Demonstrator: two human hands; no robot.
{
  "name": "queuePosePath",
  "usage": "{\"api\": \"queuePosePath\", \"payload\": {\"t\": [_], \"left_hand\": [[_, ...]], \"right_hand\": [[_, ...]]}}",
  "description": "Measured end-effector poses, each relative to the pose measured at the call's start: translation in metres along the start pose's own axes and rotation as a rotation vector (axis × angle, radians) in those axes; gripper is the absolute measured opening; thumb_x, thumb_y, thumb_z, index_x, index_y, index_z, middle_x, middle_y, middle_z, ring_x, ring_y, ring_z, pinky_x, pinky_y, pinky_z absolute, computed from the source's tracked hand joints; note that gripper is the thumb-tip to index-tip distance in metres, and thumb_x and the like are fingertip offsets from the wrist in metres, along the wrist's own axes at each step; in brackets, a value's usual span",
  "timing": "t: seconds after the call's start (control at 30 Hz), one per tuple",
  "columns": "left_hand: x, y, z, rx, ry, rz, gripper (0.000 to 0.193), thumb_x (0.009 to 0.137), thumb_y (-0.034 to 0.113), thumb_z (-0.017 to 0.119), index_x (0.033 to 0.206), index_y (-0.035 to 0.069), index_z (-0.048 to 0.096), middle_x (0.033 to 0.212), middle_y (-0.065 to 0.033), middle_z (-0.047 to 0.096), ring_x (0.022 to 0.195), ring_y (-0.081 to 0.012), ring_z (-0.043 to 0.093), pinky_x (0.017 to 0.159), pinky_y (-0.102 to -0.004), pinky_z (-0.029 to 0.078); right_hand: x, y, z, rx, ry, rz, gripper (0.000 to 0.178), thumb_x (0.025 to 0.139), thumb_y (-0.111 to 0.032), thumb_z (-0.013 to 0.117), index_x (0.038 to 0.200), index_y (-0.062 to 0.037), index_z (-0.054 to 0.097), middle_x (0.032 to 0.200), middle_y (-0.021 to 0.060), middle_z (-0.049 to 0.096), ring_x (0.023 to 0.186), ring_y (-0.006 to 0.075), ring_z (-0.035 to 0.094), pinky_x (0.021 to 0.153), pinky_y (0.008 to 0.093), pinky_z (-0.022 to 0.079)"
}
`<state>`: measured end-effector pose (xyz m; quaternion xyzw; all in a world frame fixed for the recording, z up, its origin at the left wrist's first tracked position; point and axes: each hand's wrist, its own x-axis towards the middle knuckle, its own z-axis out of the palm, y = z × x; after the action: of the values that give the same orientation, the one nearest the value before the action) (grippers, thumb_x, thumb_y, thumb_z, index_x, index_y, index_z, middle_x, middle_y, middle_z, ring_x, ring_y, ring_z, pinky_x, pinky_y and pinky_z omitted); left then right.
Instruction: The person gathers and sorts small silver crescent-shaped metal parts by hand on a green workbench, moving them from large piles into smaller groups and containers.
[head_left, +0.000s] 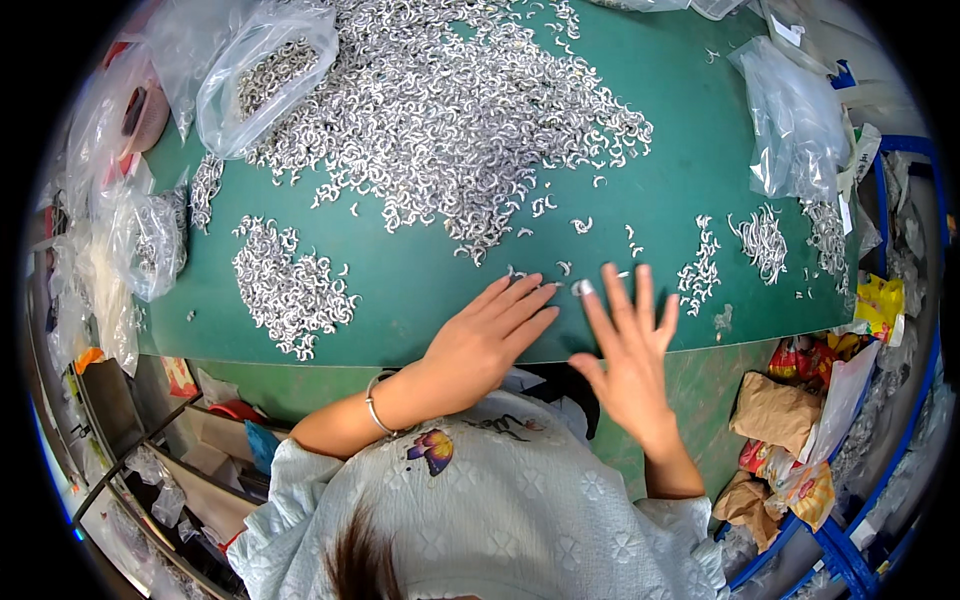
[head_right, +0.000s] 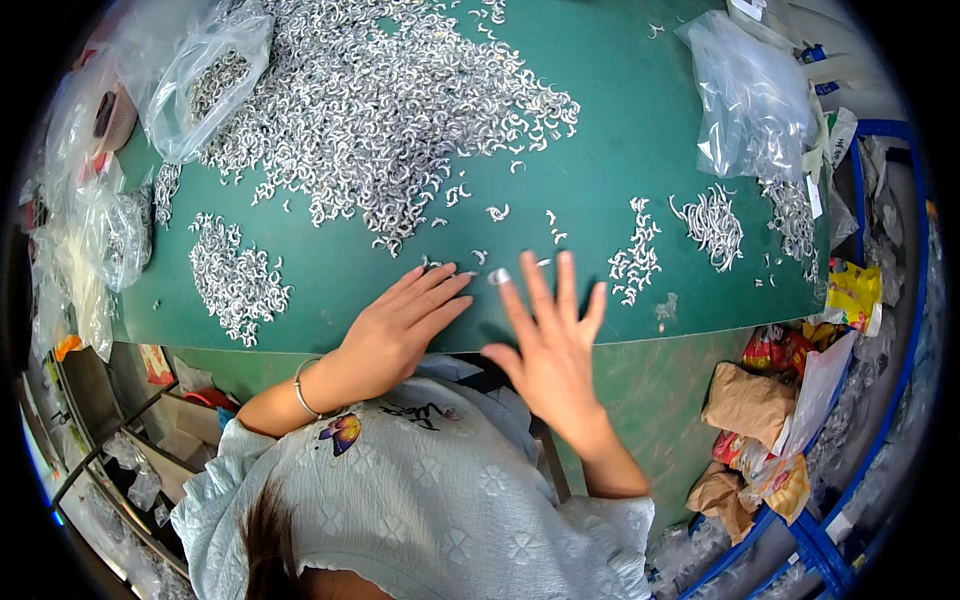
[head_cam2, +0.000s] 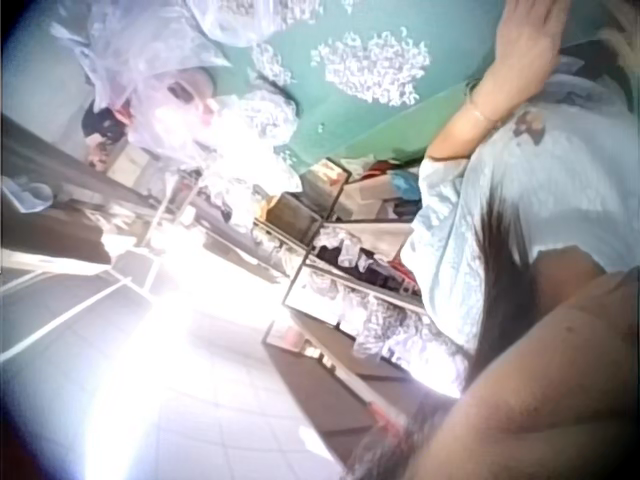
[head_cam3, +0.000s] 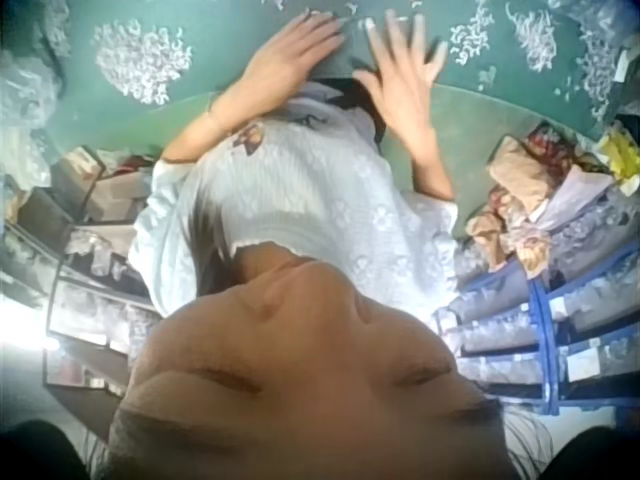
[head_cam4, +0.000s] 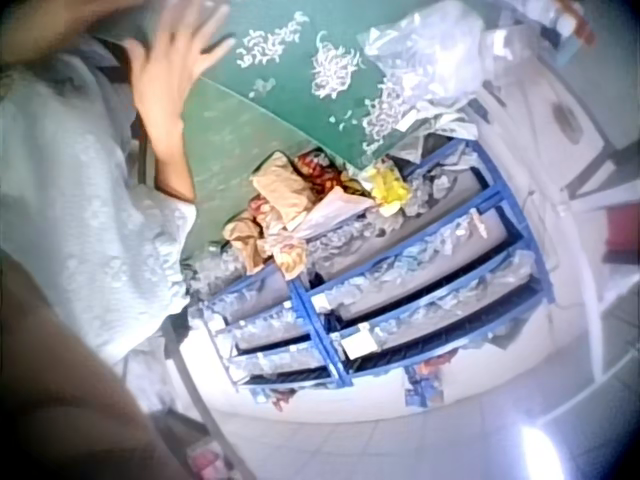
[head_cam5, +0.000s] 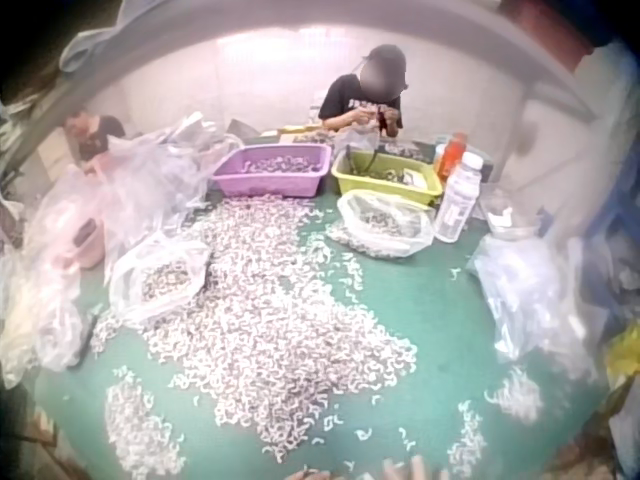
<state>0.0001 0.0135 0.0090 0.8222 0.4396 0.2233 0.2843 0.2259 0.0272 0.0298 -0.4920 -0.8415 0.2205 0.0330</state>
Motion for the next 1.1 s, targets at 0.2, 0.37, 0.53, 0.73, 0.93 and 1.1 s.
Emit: {"api": "queuePosePath", "payload": {"t": [0.2, 0.37, 0.53, 0.73, 0.93, 1.1], "left_hand": [[0.018, 0.009, 0.002, 0.086, 0.006, 0.049, 0.052, 0.076, -0.004, 0.056, 0.128, 0.0, 0.057, 0.143, -0.0161, 0.048, 0.138, -0.0356, 0.039, 0.114, -0.0543, 0.028], [0.001, 0.0, -0.002, 0.126, -0.068, 0.036, 0.052, 0.075, -0.003, 0.058, 0.127, 0.0, 0.057, 0.144, -0.0149, 0.047, 0.138, -0.0348, 0.04, 0.113, -0.055, 0.028], [-0.003, 0.001, -0.004, 0.082, -0.041, -0.031, 0.052, 0.075, -0.002, 0.058, 0.127, 0.001, 0.057, 0.146, -0.0144, 0.045, 0.139, -0.0352, 0.038, 0.113, -0.056, 0.027], [0.001, -0.001, 0.002, 0.057, -0.05, -0.018, 0.057, 0.076, -0.007, 0.054, 0.132, 0.001, 0.053, 0.15, -0.0141, 0.04, 0.14, -0.0371, 0.036, 0.113, -0.057, 0.025], [0.027, 0.013, 0.012, 0.166, -0.105, 0.053, 0.066, 0.076, -0.007, 0.051, 0.14, 0.001, 0.044, 0.153, -0.0141, 0.035, 0.142, -0.036, 0.033, 0.114, -0.0593, 0.022], [0.022, 0.009, 0.01, 0.128, -0.094, 0.005, 0.067, 0.078, -0.005, 0.051, 0.143, 0.002, 0.041, 0.155, -0.0129, 0.033, 0.144, -0.0353, 0.029, 0.113, -0.0622, 0.02]], "right_hand": [[0.027, 0.01, 0.004, 0.024, 0.157, 0.014, 0.068, 0.083, -0.032, 0.07, 0.143, -0.0103, 0.046, 0.158, 0.016, 0.025, 0.146, 0.0431, 0.015, 0.108, 0.0706, 0.007], [0.029, -0.001, 0.0, -0.024, 0.032, -0.05, 0.068, 0.081, -0.033, 0.071, 0.141, -0.0098, 0.048, 0.158, 0.0109, 0.026, 0.147, 0.0413, 0.015, 0.108, 0.071, 0.007], [0.021, 0.015, -0.005, -0.051, 0.105, 0.053, 0.078, 0.08, -0.03, 0.072, 0.144, 0.0001, 0.039, 0.157, 0.0162, 0.027, 0.147, 0.0401, 0.017, 0.111, 0.0669, 0.007], [0.002, 0.007, -0.003, 0.065, 0.049, 0.073, 0.079, 0.081, -0.023, 0.072, 0.146, 0.003, 0.035, 0.159, 0.019, 0.022, 0.148, 0.0395, 0.015, 0.113, 0.0639, 0.004], [0.005, 0.025, 0.004, 0.038, 0.284, 0.205, 0.058, 0.097, -0.023, 0.051, 0.146, 0.0019, 0.035, 0.156, 0.0178, 0.03, 0.147, 0.0379, 0.021, 0.114, 0.061, 0.002], [-0.002, 0.02, -0.006, -0.028, 0.207, 0.084, 0.062, 0.088, -0.015, 0.063, 0.145, -0.0031, 0.041, 0.155, 0.0118, 0.034, 0.147, 0.0366, 0.023, 0.112, 0.0648, 0.005]]}}
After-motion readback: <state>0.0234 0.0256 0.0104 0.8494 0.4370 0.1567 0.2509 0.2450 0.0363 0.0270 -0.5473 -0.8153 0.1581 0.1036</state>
